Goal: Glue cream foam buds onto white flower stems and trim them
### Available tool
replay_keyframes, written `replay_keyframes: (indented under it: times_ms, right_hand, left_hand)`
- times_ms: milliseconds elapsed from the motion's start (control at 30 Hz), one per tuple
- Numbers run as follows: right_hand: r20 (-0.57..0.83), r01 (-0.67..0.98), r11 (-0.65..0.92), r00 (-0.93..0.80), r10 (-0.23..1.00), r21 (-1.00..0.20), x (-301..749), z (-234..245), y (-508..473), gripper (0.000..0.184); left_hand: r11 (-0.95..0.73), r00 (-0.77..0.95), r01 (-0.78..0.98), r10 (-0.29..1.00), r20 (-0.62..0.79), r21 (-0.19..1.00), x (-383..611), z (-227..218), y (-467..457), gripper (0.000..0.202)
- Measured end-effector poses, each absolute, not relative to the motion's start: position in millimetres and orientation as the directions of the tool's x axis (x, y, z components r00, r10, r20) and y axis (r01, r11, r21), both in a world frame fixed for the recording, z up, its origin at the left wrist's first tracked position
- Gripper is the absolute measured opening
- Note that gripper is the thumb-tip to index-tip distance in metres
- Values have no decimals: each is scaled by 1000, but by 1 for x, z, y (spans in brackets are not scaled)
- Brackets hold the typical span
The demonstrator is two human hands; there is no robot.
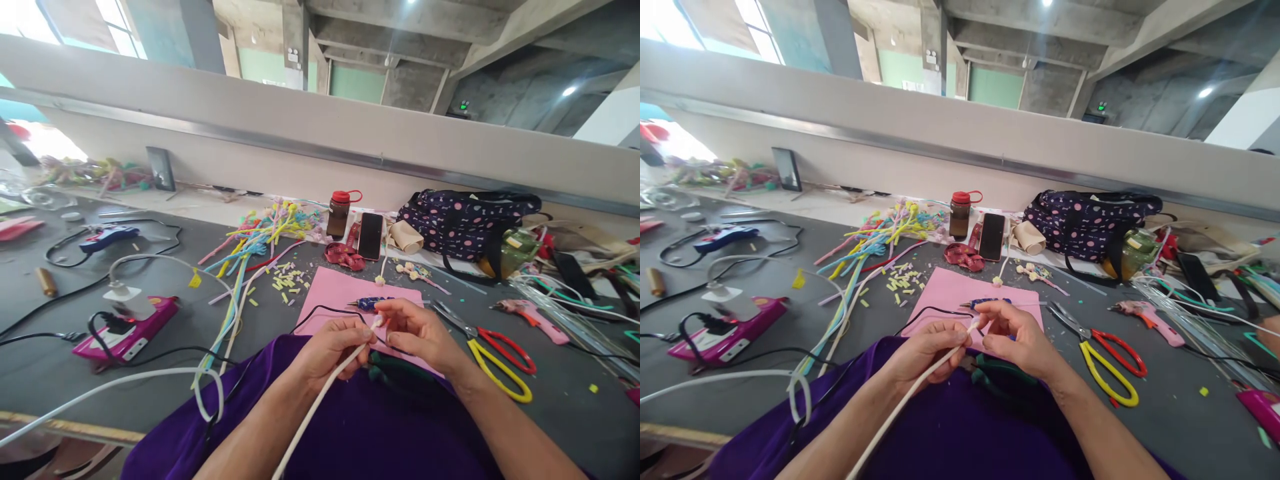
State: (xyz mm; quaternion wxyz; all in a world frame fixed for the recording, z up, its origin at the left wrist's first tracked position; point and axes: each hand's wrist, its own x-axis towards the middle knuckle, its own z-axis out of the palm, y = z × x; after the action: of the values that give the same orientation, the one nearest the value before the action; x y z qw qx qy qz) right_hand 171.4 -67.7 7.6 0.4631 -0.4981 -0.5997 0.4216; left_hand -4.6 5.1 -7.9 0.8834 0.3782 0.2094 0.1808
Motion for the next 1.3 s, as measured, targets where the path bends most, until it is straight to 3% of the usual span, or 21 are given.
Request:
replay_keyframes:
  times_ms: [300, 633, 967, 1300]
  right_hand:
    - [271, 312, 295, -118, 955, -903, 170, 6, -70, 46]
    - [250, 320, 266, -88, 964, -909, 171, 8, -69, 48]
    - [261, 412, 311, -176, 949, -856, 170, 14, -71, 24]
    - [261, 411, 323, -200, 944, -852, 171, 12, -70, 20]
  left_hand:
    - [667, 864, -150, 448, -231, 730, -7, -8, 8, 15]
    - [628, 846, -165, 486, -218, 760, -6, -8, 6, 14]
    - [613, 893, -27, 370, -257, 790, -6, -8, 5, 14]
    - [605, 892, -30, 375, -251, 796, -7, -7, 5, 14]
